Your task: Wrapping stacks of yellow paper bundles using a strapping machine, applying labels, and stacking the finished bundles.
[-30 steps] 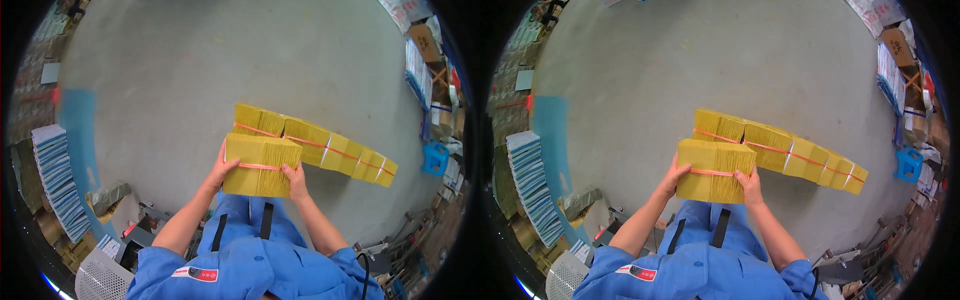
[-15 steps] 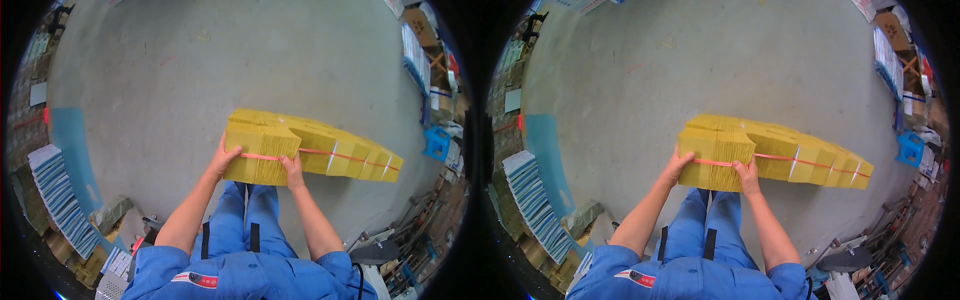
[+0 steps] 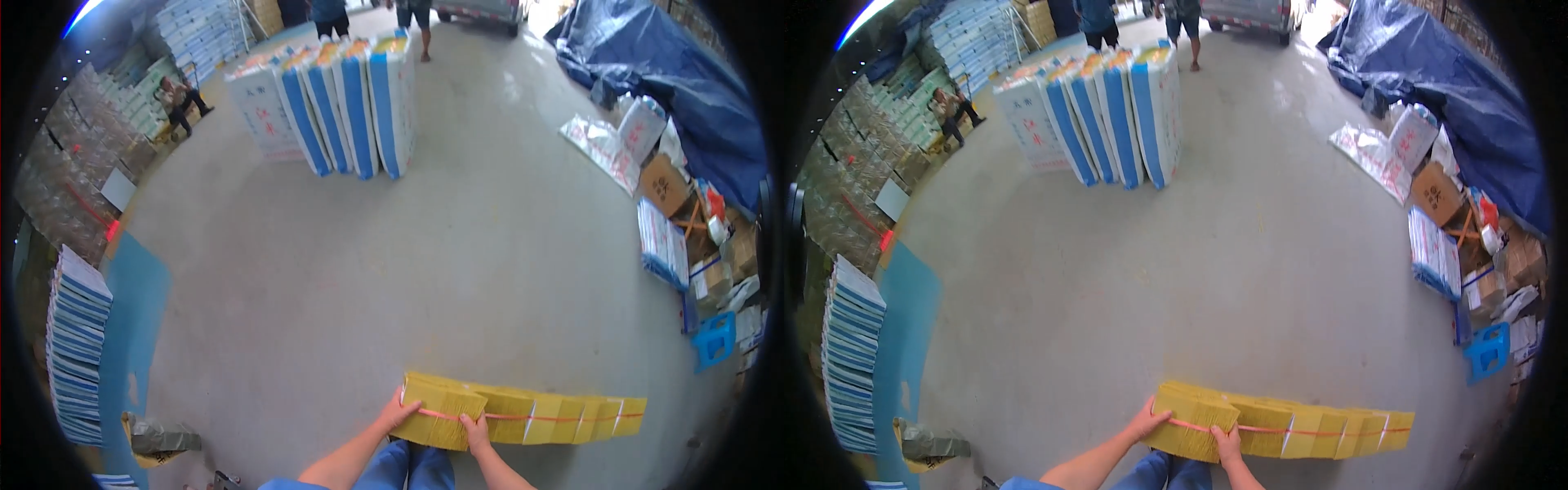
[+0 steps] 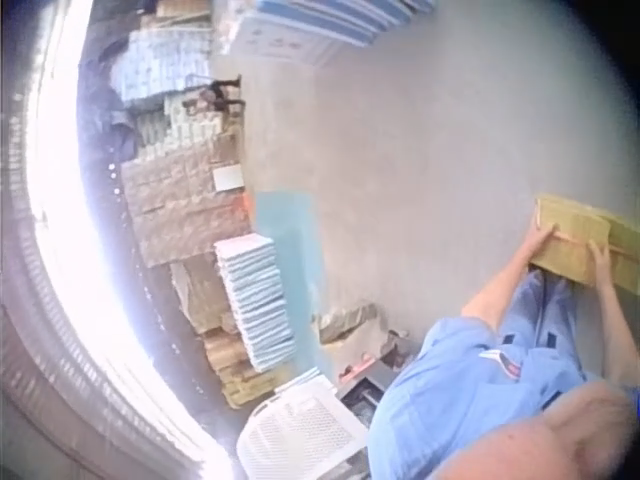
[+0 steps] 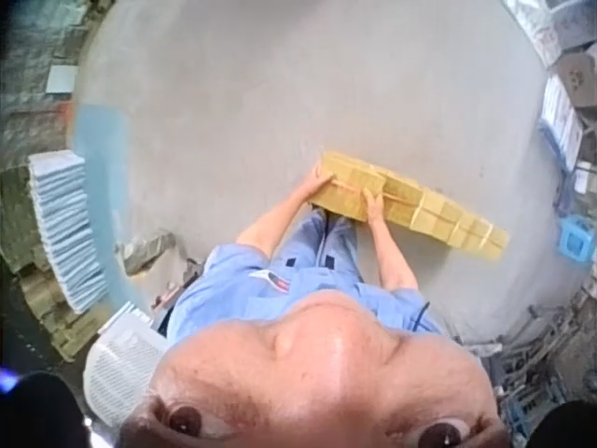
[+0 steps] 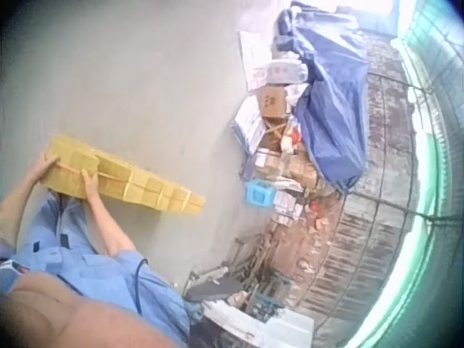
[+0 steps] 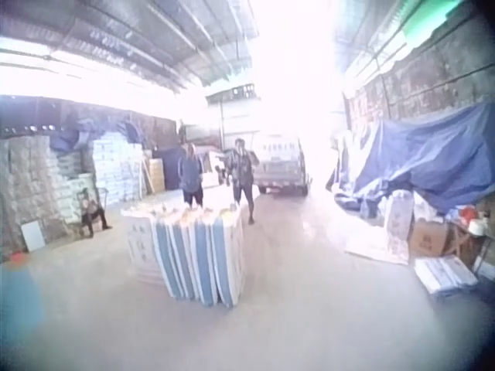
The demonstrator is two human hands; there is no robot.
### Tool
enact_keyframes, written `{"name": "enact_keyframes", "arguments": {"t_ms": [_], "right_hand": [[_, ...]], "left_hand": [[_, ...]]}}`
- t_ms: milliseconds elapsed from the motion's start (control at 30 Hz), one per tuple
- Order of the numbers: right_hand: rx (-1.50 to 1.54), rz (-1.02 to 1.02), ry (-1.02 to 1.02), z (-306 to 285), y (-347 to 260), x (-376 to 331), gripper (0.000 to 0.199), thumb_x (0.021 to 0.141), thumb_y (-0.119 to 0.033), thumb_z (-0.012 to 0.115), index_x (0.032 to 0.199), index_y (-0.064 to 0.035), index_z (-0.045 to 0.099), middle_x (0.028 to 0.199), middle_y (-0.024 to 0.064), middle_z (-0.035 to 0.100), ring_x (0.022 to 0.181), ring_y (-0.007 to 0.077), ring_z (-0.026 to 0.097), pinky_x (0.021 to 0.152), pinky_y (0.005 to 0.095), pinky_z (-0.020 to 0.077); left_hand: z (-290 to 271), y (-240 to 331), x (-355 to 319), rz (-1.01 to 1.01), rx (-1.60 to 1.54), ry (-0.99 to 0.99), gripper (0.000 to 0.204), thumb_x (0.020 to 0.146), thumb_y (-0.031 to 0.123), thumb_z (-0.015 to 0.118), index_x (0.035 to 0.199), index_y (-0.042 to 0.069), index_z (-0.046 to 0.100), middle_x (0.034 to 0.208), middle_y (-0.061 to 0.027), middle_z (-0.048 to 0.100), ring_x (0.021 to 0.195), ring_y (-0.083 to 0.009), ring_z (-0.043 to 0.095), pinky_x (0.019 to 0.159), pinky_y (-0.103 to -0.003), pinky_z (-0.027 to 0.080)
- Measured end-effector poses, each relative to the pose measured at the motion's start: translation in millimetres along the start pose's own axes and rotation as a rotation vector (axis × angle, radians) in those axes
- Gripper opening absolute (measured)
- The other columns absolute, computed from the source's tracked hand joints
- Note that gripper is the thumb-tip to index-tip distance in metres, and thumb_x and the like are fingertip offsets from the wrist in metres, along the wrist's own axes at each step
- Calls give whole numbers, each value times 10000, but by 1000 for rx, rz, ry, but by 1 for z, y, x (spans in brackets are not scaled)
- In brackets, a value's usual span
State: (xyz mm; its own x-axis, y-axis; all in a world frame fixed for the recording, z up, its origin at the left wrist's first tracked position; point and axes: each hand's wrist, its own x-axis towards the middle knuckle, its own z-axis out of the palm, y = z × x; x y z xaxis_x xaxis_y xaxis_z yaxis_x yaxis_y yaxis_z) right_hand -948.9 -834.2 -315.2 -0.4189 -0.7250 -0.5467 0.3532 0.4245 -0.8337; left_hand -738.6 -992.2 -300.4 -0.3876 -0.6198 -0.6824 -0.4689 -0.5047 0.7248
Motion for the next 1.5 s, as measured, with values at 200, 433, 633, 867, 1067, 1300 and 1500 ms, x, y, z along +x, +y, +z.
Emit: {"name": "enact_keyframes", "arguments": {"t_ms": [200, 433, 633, 867, 1067, 1300, 1500], "right_hand": [[-523, -43, 172, 8, -23, 5, 606, 873, -191, 655, 1419, -84, 413, 1234, 106, 568, 1005, 235, 593, 880, 355, 489], [-100, -197, 129, -7, 12, 34, 731, 869, -90, 600, 1518, -71, 265, 1472, 206, 420, 1358, 315, 402, 1093, 409, 366], [-240, -26, -33, -4, -7, 0, 630, 846, -87, 616, 1440, -55, 409, 1203, 157, 603, 951, 228, 614, 775, 337, 525], [-187, 22, -424, 49, -73, -69, 622, 826, -53, 604, 1424, -112, 446, 1101, 122, 625, 813, 171, 610, 624, 309, 511], [-276, 129, -725, 35, -131, -110, 644, 849, -88, 613, 1455, -126, 397, 1131, 130, 627, 809, 160, 619, 641, 286, 516], [-358, 157, -930, 6, -145, -152, 613, 871, -129, 601, 1451, -119, 403, 1188, 123, 619, 798, 159, 643, 637, 287, 531], [-535, 196, -1112, 15, -137, -208, 612, 862, -137, 612, 1442, -116, 417, 1170, 111, 627, 802, 157, 648, 611, 292, 534]], "left_hand": [[-17, -15, -36, 112, 318, 246, 908, 878, 521, 619, 1515, 3, 230, 1381, -288, 497, 1261, -414, 513, 1037, -449, 427], [-107, -100, -80, 164, 198, 354, 686, 848, 390, 686, 1419, 77, 470, 1334, -223, 568, 1259, -295, 535, 1059, -398, 423], [-125, -106, -112, 191, 47, 382, 673, 858, 394, 673, 1411, 69, 468, 1326, -224, 571, 1249, -299, 540, 1049, -403, 431], [-105, -98, -141, 198, -99, 385, 659, 870, 399, 658, 1401, 60, 465, 1317, -225, 574, 1237, -304, 547, 1038, -408, 440], [-49, -112, -159, 172, -250, 359, 647, 880, 403, 646, 1392, 52, 463, 1309, -226, 576, 1227, -308, 553, 1027, -412, 448], [-17, -136, -197, 115, -383, 310, 635, 891, 408, 631, 1382, 43, 461, 1300, -226, 579, 1215, -312, 559, 1016, -417, 457], [3, -181, -278, 51, -531, 347, 625, 901, 412, 618, 1373, 35, 459, 1292, -227, 582, 1204, -316, 565, 1006, -421, 465]]}}
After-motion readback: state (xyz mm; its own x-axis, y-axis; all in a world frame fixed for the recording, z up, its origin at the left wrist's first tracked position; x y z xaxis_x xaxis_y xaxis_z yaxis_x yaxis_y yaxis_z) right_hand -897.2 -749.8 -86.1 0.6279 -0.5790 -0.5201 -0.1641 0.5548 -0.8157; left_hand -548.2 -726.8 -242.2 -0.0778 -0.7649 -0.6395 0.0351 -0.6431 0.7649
